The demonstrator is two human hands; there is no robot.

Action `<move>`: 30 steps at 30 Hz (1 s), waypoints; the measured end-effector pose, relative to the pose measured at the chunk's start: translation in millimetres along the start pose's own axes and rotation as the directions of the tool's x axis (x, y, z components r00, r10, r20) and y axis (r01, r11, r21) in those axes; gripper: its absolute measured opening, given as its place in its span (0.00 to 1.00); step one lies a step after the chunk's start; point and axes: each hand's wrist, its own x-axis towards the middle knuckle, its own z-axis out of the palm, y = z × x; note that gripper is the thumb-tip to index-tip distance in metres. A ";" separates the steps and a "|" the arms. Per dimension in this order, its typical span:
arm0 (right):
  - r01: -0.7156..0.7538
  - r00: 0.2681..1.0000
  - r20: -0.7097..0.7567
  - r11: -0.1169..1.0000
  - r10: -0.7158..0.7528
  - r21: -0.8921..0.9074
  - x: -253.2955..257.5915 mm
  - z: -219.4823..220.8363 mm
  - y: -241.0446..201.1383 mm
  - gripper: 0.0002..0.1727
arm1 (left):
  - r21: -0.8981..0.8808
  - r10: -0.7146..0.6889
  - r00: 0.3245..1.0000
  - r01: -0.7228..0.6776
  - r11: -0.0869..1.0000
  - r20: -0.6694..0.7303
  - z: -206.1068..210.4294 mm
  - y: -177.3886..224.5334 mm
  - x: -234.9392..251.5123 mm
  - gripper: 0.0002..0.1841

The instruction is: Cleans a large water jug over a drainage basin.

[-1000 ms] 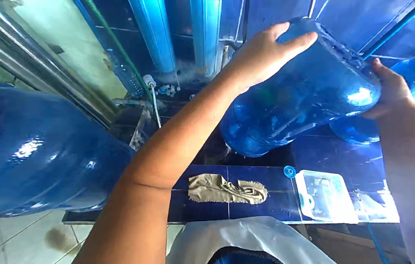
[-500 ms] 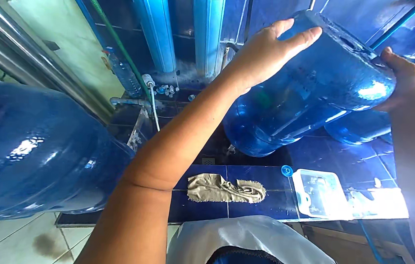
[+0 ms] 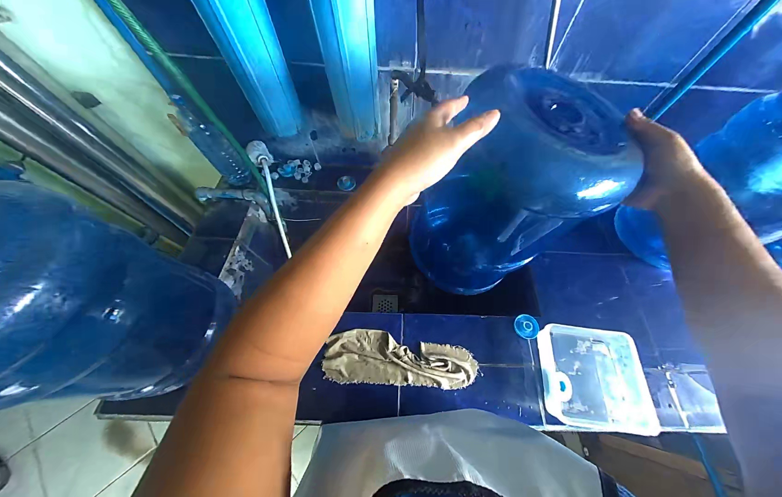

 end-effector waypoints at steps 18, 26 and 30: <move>-0.237 0.970 -0.001 0.944 0.244 -0.230 123.7 -14.7 244.2 0.42 | 0.644 -0.375 0.922 0.342 0.684 -0.090 108.8 -207.1 8.3 0.66; 0.381 0.798 -0.475 0.921 -0.371 -0.080 153.2 -95.9 177.4 0.34 | 0.795 -0.158 0.980 -0.003 0.607 0.125 120.5 -230.4 50.3 0.58; 0.175 0.714 -0.697 0.945 0.071 0.275 174.2 -191.1 171.8 0.39 | 0.802 -0.316 0.926 0.343 0.489 -0.204 128.7 -223.0 56.2 0.58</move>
